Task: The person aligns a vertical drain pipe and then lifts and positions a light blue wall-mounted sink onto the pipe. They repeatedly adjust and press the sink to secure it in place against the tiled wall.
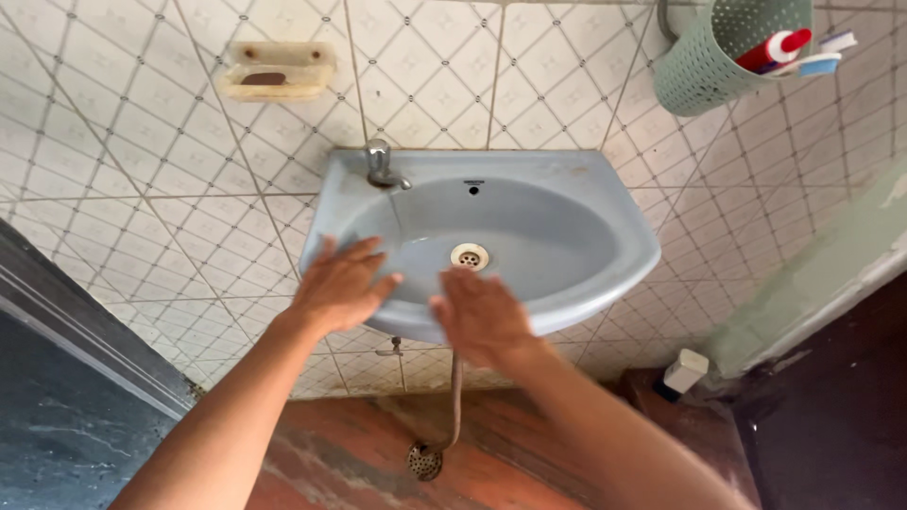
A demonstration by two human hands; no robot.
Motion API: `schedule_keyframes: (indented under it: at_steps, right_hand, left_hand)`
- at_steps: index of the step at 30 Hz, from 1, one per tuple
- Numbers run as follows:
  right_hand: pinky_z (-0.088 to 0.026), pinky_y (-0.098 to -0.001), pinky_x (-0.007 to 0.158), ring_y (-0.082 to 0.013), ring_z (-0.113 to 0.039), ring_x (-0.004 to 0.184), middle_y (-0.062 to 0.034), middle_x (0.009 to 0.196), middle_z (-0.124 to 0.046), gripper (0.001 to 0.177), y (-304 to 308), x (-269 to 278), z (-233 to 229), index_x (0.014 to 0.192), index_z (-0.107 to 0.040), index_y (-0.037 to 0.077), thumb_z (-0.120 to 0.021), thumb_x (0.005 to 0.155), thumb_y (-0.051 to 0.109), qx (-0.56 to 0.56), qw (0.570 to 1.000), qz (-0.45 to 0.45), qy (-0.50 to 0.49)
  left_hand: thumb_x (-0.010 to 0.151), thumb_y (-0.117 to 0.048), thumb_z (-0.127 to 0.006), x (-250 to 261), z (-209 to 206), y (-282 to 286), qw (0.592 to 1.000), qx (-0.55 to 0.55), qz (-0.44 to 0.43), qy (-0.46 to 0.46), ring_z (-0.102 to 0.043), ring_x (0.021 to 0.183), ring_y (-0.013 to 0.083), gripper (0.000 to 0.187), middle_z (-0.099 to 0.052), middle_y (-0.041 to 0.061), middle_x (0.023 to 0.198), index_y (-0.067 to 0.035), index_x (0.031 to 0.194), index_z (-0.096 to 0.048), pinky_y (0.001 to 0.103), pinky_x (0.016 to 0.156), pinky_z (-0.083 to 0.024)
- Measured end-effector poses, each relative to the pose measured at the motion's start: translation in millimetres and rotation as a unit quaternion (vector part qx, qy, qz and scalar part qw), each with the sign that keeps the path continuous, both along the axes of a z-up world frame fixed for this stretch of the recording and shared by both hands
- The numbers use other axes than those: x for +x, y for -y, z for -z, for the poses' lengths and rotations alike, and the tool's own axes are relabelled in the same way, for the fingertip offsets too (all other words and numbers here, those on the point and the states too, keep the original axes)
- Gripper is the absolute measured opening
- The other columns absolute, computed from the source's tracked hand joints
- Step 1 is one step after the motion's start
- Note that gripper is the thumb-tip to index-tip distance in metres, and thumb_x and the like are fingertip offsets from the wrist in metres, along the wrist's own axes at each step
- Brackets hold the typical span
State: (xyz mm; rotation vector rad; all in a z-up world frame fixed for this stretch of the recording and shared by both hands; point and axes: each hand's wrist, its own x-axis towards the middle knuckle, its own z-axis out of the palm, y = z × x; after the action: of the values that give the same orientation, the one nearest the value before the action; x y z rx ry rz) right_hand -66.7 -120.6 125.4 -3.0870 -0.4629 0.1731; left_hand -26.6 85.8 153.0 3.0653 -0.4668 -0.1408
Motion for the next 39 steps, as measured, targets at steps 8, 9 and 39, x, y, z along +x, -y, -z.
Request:
schedule_keyframes:
  at_steps: [8,9,39]
  right_hand:
    - [-0.023,-0.0457,0.122,-0.0309,-0.027,0.152,-0.0178,0.161,-0.033,0.066,-62,8,8,0.156,-0.025,0.003,-0.030,0.104,0.044,0.118,0.982,-0.133,0.063]
    - [-0.025,-0.0461,0.121,-0.0317,-0.028,0.151,-0.0179,0.160,-0.035,0.065,-62,9,7,0.156,-0.026,0.004,-0.031,0.104,0.044,0.118,0.981,-0.141,0.065]
    - [-0.041,-0.0446,0.110,-0.0315,-0.045,0.139,-0.0087,0.160,-0.037,0.061,-62,1,-3,0.159,-0.023,0.026,-0.045,0.104,0.040,0.049,0.981,-0.150,0.114]
  left_hand:
    - [0.097,-0.021,-0.051,26,60,-10,0.854,-0.387,-0.183,0.296,-0.028,0.150,0.0382,0.066,-0.030,0.024,0.161,0.007,0.154,-0.032,0.044,0.122,-0.022]
    - [0.100,-0.021,-0.049,24,64,-11,0.812,-0.477,-0.206,0.267,-0.031,0.147,0.0384,0.064,-0.031,0.024,0.159,0.007,0.154,-0.030,0.045,0.120,-0.025]
    - [0.099,-0.034,-0.049,29,61,-5,0.587,-0.741,-0.302,0.123,-0.059,0.128,0.0280,0.052,-0.057,0.013,0.146,-0.016,0.147,-0.047,0.040,0.106,-0.046]
